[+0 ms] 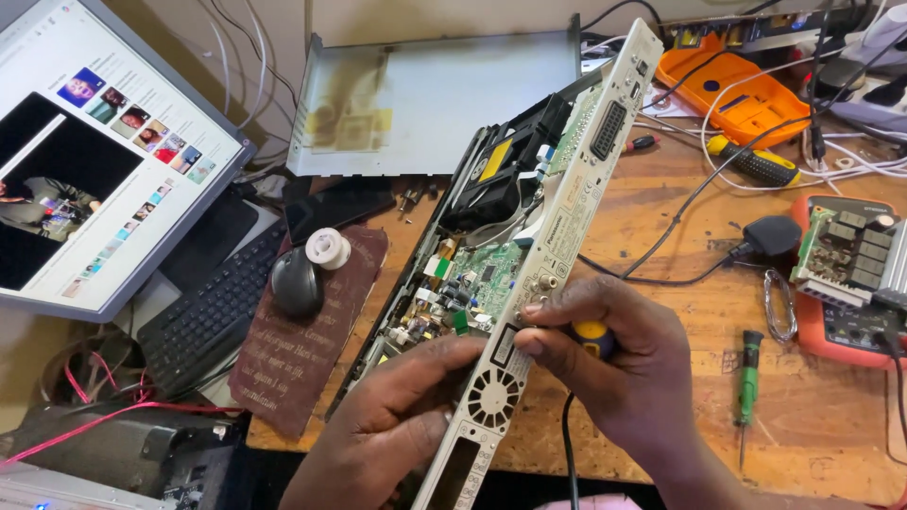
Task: The person is disassembling a DVD player to repair or inspect internal components, specifically removing the cooling fan and using a screwdriver to work on the circuit boards.
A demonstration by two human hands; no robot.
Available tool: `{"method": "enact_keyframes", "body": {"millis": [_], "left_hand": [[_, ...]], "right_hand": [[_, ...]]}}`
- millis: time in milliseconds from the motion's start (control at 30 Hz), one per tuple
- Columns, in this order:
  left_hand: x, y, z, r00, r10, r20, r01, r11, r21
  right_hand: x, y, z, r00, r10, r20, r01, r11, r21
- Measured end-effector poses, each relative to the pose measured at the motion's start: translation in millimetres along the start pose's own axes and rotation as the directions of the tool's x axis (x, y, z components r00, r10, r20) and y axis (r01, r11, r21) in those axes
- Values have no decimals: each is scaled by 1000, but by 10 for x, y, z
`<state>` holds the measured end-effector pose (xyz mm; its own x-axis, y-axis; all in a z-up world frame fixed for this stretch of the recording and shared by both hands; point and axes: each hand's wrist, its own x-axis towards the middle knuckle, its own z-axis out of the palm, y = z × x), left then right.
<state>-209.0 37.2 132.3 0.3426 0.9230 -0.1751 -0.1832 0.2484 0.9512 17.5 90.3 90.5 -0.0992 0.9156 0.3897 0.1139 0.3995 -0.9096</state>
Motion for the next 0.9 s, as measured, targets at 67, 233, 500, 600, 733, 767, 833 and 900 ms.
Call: {"method": "enact_keyframes", "body": {"millis": [67,233,500,600,733,767,833,900], "left_hand": [[0,-27,-4,1000,-3,9,3,999,32],[17,-136,-40,1000,24,19,-27,987,161],[7,6,36,990,-144,-12,141,945,295],[31,-199,89,1000,1,15,-9,841,540],[66,-400,190,958,286,21,-221,691,688],[64,-372,194,959,283,22,-219,690,690],[67,-323,207,985,175,3,-133,739,661],[93,-218,247,987,161,15,-134,757,640]], "right_hand": [[-35,30,6,1000,7,-15,-7,1000,23],[-83,73,3,999,19,-44,-14,995,99],[-214,88,-53,988,112,-108,-109,993,38],[-218,45,-67,986,128,-109,-123,991,51],[-198,37,-44,982,169,-88,-146,963,225],[-189,14,-46,981,172,-89,-148,962,228],[-172,-24,-58,991,128,-46,-115,969,219],[-159,-44,-49,989,134,-59,-119,971,205]]}}
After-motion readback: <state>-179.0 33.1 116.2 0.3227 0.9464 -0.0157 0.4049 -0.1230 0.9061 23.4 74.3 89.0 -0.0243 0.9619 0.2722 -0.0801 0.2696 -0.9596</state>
